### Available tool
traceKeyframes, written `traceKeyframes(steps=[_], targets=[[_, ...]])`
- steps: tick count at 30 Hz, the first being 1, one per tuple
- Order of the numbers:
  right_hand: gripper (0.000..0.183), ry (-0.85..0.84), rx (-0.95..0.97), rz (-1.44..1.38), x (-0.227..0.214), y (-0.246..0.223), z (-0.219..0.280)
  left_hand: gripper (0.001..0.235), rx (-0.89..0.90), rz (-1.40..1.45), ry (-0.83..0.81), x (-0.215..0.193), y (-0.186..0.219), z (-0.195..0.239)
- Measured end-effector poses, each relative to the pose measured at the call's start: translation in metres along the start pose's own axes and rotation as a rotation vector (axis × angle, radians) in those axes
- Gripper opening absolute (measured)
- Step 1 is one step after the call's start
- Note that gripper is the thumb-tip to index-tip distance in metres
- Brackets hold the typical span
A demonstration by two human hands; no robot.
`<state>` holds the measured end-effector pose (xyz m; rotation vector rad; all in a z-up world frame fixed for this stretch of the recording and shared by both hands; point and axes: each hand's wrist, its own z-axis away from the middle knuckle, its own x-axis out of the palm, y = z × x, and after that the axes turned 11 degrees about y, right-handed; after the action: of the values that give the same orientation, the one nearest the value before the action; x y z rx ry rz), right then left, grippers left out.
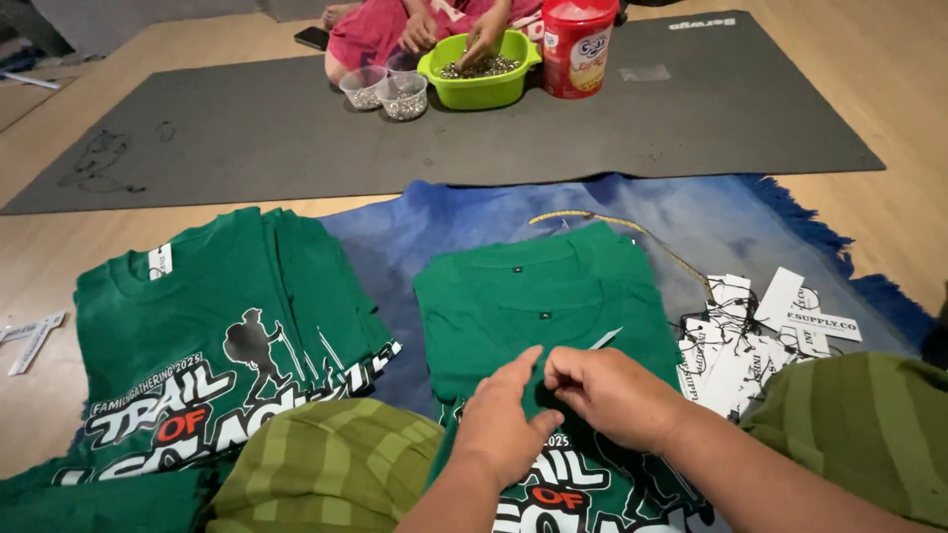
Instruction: The person attaches white tags to a stack of green t-shirts using a small metal fastener. They pick up a tag, thread it through the shirt's neckline, and secure it with the fastener before moving the shirt to a completed pile.
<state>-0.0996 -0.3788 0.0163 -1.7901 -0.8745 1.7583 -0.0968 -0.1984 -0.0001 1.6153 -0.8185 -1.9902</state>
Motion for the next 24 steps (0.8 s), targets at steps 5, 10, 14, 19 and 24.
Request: traceKeyframes(steps=[5, 10, 14, 19, 24], targets=[[0.008, -0.063, 0.024, 0.03, 0.002, -0.012, -0.001, 0.02, 0.052, -0.065, 0.07, 0.013, -0.018, -0.008], [0.006, -0.036, 0.034, 0.041, 0.005, -0.004, -0.005, 0.02, -0.015, -0.134, 0.065, 0.016, -0.018, -0.01], [0.008, -0.036, 0.038, 0.119, 0.005, 0.004, -0.006, 0.017, 0.03, -0.11, 0.133, 0.019, -0.019, -0.011], [0.019, 0.116, 0.004, 0.373, 0.007, 0.012, -0.012, 0.017, 0.045, -0.17, 0.183, 0.02, -0.02, -0.012], [0.021, 0.285, 0.093, 0.487, -0.003, 0.039, -0.011, 0.015, -0.141, -0.111, 0.179, -0.001, 0.0, -0.004]])
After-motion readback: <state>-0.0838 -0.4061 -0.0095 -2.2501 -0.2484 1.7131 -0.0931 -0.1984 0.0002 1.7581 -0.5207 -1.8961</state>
